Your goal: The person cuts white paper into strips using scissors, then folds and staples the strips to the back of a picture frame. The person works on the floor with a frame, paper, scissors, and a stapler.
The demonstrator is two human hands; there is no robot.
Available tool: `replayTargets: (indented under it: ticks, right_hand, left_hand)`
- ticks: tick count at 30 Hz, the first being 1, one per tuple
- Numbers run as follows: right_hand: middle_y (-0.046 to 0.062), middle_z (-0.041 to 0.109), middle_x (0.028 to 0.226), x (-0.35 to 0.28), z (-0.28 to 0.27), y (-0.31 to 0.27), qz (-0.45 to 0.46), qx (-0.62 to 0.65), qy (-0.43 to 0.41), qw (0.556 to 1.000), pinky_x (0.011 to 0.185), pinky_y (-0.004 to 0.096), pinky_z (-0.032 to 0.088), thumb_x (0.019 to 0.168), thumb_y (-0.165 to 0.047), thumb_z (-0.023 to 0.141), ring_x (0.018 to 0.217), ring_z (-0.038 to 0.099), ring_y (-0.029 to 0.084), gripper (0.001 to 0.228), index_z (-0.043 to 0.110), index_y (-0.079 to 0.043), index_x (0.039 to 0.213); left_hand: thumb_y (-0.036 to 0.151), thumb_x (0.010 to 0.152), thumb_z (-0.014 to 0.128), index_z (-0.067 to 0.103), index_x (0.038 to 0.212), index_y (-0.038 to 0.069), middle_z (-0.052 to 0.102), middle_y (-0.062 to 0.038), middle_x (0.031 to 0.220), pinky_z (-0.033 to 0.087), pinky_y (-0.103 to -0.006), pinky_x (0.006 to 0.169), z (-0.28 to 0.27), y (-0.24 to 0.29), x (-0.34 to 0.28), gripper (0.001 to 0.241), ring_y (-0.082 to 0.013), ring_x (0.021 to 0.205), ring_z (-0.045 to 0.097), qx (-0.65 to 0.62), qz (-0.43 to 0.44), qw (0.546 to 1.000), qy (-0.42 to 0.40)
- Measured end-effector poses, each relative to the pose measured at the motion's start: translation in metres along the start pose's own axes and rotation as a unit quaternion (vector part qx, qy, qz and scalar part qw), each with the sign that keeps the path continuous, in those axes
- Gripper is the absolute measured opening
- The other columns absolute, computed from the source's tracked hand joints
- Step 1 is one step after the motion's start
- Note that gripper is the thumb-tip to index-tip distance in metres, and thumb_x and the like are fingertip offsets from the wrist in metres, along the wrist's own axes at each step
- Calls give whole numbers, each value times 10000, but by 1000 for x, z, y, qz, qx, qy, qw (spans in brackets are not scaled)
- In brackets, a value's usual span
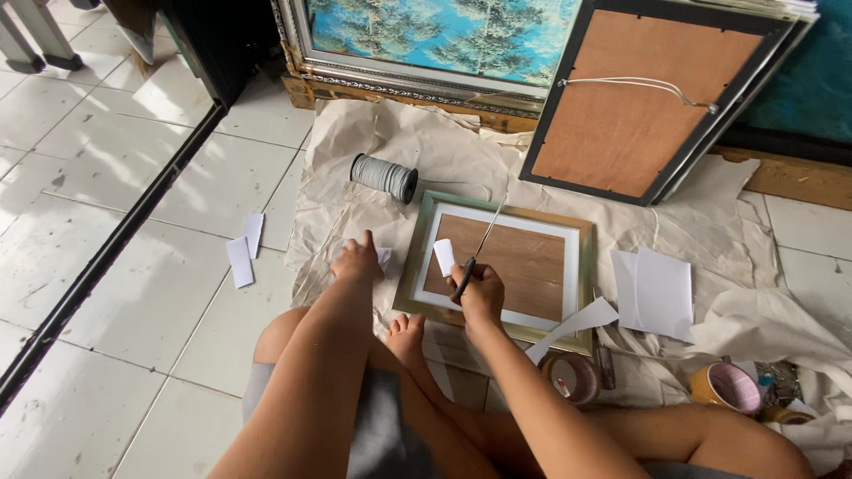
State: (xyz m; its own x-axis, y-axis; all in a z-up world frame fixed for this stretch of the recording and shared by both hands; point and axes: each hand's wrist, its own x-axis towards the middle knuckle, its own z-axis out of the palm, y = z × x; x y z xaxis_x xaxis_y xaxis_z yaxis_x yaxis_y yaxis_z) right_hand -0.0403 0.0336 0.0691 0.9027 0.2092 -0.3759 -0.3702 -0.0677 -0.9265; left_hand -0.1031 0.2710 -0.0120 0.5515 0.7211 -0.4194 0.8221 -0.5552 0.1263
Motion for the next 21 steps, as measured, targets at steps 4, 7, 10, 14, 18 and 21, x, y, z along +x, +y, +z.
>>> replayTargets:
  ticks: [4,7,10,14,18,21]
  right_hand:
    - [126,716,667,23,-21,2,-12,-3,15,1000,516,259,589,741,-165,812,474,644,145,280,684,-25,947]
    - [127,701,656,30,-25,5,-33,11,14,999,488,243,551,769,-162,798,476,640,153,250,683,-27,944]
    - [188,704,690,12,-13,-2,-9,51,-11,999,530,272,588,759,-117,816,525,679,198,297,671,39,966]
    - [192,733,741,-28,-14,-27,-17,-17,-39,999,559,291,612,754,-135,823,580,726,206,318,684,44,977]
    - [181,733,794,-38,-30,-41,-46,-60,-32,997,545,289,606,746,-163,835,551,715,225,380,683,28,1037]
    - [140,712,769,-25,-60,-60,-86,-112,-30,990,486,294,597,725,-169,868,524,709,226,366,703,-9,1010]
  left_hand:
    - [182,588,1004,89,1660,246,237,-223,1633,294,-768,1043,-24,32,-9,1410,-532,1487,204,32,-84,995,-35]
    - [307,787,755,462,1371,-14,533,-358,1350,385,-676,1092,-16,60,-9,728,-585,1327,501,-166,149,972,78]
    - [569,958,619,487,1478,-20,661,-285,1300,484,-567,1032,-78,97,-113,797,-415,1175,688,-546,92,800,-234]
    - [183,741,890,673,1255,115,748,-86,1023,564,-383,936,6,9,-5,562,-252,1046,723,-376,112,920,-17]
    - [648,854,748,671,1331,305,752,31,1125,554,-403,857,-54,-91,40,592,-175,1059,722,-418,-285,860,62]
    - [469,944,704,368,1534,355,518,31,1491,452,-353,1118,3,-115,94,688,-85,1380,500,-248,-120,953,-124]
